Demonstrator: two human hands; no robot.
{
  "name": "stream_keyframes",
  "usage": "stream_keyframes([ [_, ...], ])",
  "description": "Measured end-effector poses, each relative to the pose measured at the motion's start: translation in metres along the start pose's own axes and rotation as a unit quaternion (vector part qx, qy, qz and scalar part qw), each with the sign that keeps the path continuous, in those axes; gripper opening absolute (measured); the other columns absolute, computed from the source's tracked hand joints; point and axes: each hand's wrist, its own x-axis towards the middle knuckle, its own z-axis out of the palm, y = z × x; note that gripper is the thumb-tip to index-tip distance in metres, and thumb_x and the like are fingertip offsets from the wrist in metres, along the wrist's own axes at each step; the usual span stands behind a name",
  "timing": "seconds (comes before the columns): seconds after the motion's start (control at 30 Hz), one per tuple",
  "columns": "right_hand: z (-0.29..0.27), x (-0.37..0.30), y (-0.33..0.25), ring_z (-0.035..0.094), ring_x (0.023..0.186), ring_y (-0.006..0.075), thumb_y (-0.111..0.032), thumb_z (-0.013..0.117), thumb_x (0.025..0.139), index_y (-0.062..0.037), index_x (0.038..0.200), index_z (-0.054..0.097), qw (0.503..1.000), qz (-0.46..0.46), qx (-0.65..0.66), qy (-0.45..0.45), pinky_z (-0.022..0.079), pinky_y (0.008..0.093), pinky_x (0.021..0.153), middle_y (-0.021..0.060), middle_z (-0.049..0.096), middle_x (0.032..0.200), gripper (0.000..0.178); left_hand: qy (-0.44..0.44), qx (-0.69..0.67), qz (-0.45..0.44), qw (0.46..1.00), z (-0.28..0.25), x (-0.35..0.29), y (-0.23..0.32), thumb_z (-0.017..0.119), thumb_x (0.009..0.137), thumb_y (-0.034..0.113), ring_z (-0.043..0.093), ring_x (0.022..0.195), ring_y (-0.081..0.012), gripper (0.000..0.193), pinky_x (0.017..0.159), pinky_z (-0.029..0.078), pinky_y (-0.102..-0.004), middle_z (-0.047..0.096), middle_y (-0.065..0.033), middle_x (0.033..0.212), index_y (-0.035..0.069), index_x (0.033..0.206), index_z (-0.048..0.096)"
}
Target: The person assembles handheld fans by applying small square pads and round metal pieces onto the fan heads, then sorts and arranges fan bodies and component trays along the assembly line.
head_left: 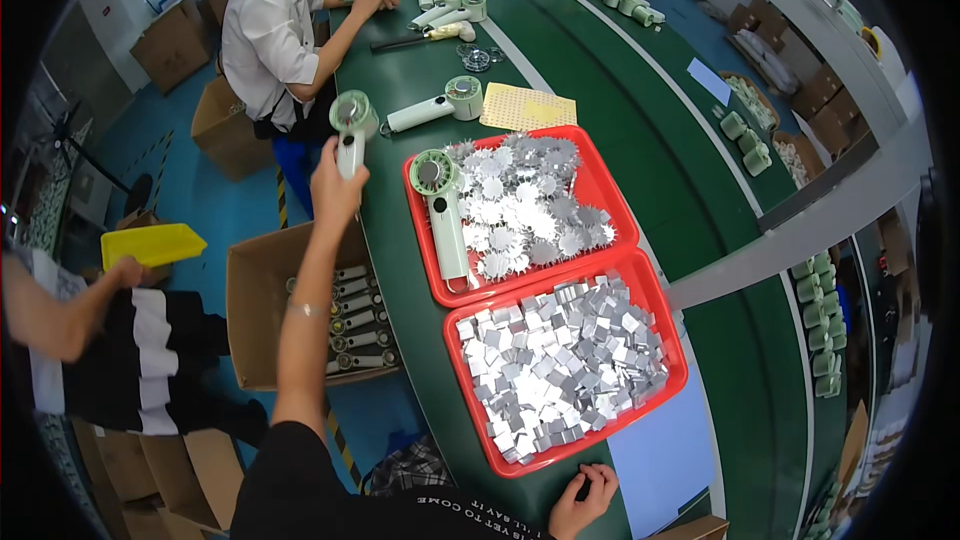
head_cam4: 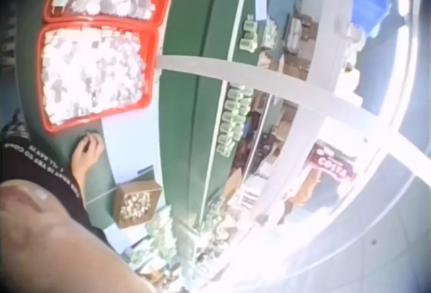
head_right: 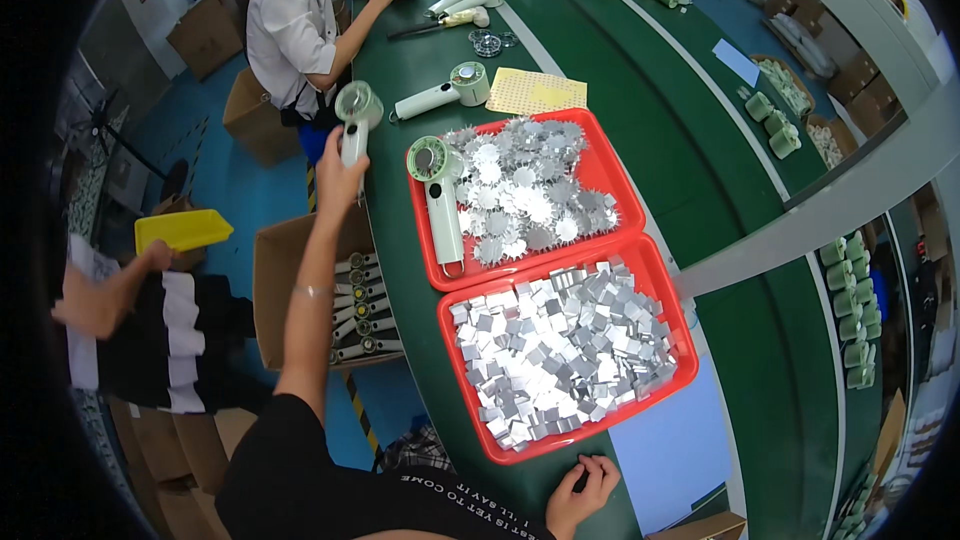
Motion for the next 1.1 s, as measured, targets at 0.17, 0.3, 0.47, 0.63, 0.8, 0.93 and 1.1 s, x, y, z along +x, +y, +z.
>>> stream_keyframes([
  [0.17, 0.000, 0.002, -0.003, 0.059, 0.094, 0.0363, 0.000, 0.062, 0.085, -0.0014, 0.097, 0.066, 0.998, -0.045, -0.034, 0.023, 0.048, 0.0425, 0.085, 0.0179, 0.060, 0.104, 0.013, -0.079, 0.054, 0.069, 0.993, 0.032, 0.115, -0.025, 0.072, 0.072, 0.025, 0.062, 0.107, -0.0389, 0.063, 0.092, 0.049, -0.0430, 0.065, -0.0247, 0.115, 0.001, 0.128, 0.054],
  [0.3, -0.002, 0.000, -0.002, 0.057, 0.095, 0.0358, 0.000, 0.062, 0.085, -0.0018, 0.097, 0.066, 0.998, -0.040, -0.040, 0.014, 0.047, 0.0422, 0.086, 0.0174, 0.060, 0.102, 0.013, -0.148, 0.019, 0.013, 0.989, 0.073, 0.161, -0.062, 0.076, 0.070, 0.025, 0.064, 0.109, -0.0336, 0.064, 0.096, 0.049, -0.0385, 0.066, -0.0214, 0.116, 0.002, 0.127, 0.058],
  [0.47, 0.002, -0.004, 0.002, 0.057, 0.096, 0.0354, 0.000, 0.061, 0.085, -0.0022, 0.096, 0.066, 0.998, -0.039, -0.054, 0.004, 0.046, 0.0426, 0.088, 0.0173, 0.060, 0.102, 0.012, -0.171, 0.000, -0.010, 0.985, 0.114, 0.179, -0.091, 0.076, 0.071, 0.026, 0.062, 0.113, -0.0329, 0.066, 0.098, 0.047, -0.0380, 0.064, -0.0205, 0.121, 0.003, 0.130, 0.057],
  [0.63, 0.004, -0.005, -0.002, 0.057, 0.096, 0.0357, -0.001, 0.062, 0.084, -0.0021, 0.097, 0.065, 0.997, -0.037, -0.068, -0.009, 0.047, 0.0429, 0.088, 0.0174, 0.060, 0.102, 0.014, -0.032, 0.127, 0.025, 0.991, 0.107, 0.174, -0.073, 0.071, 0.084, 0.038, 0.052, 0.124, -0.0357, 0.062, 0.099, 0.044, -0.0375, 0.053, -0.0229, 0.133, 0.002, 0.132, 0.055],
  [0.8, 0.003, -0.002, -0.003, 0.057, 0.096, 0.0364, -0.001, 0.062, 0.084, -0.0011, 0.098, 0.065, 0.996, -0.025, -0.084, -0.003, 0.046, 0.0431, 0.087, 0.0183, 0.060, 0.102, 0.013, 0.068, -0.057, 0.078, 0.993, 0.034, 0.022, 0.070, 0.068, 0.088, 0.028, 0.053, 0.076, -0.0256, 0.042, 0.073, 0.045, -0.0394, 0.053, -0.0121, 0.086, -0.001, 0.115, 0.054],
  [0.93, 0.001, 0.002, -0.011, 0.057, 0.095, 0.0366, 0.000, 0.061, 0.085, -0.0002, 0.097, 0.065, 0.996, -0.026, -0.085, -0.017, 0.046, 0.0434, 0.087, 0.0185, 0.060, 0.102, 0.013, -0.033, 0.117, 0.105, 0.987, 0.023, -0.088, 0.111, 0.077, 0.075, 0.035, 0.058, 0.083, -0.0325, 0.070, 0.076, 0.042, -0.0446, 0.062, -0.0129, 0.089, 0.002, 0.128, 0.046],
  [1.1, 0.002, 0.002, -0.012, 0.056, 0.094, 0.0370, 0.003, 0.059, 0.085, 0.0011, 0.097, 0.064, 0.995, -0.059, -0.079, -0.002, 0.046, 0.0438, 0.087, 0.0190, 0.060, 0.101, 0.013, -0.048, 0.131, 0.062, 0.988, 0.036, -0.108, 0.110, 0.076, 0.075, 0.037, 0.056, 0.086, -0.0317, 0.084, 0.079, 0.042, -0.0423, 0.063, -0.0173, 0.092, -0.005, 0.139, 0.039],
])
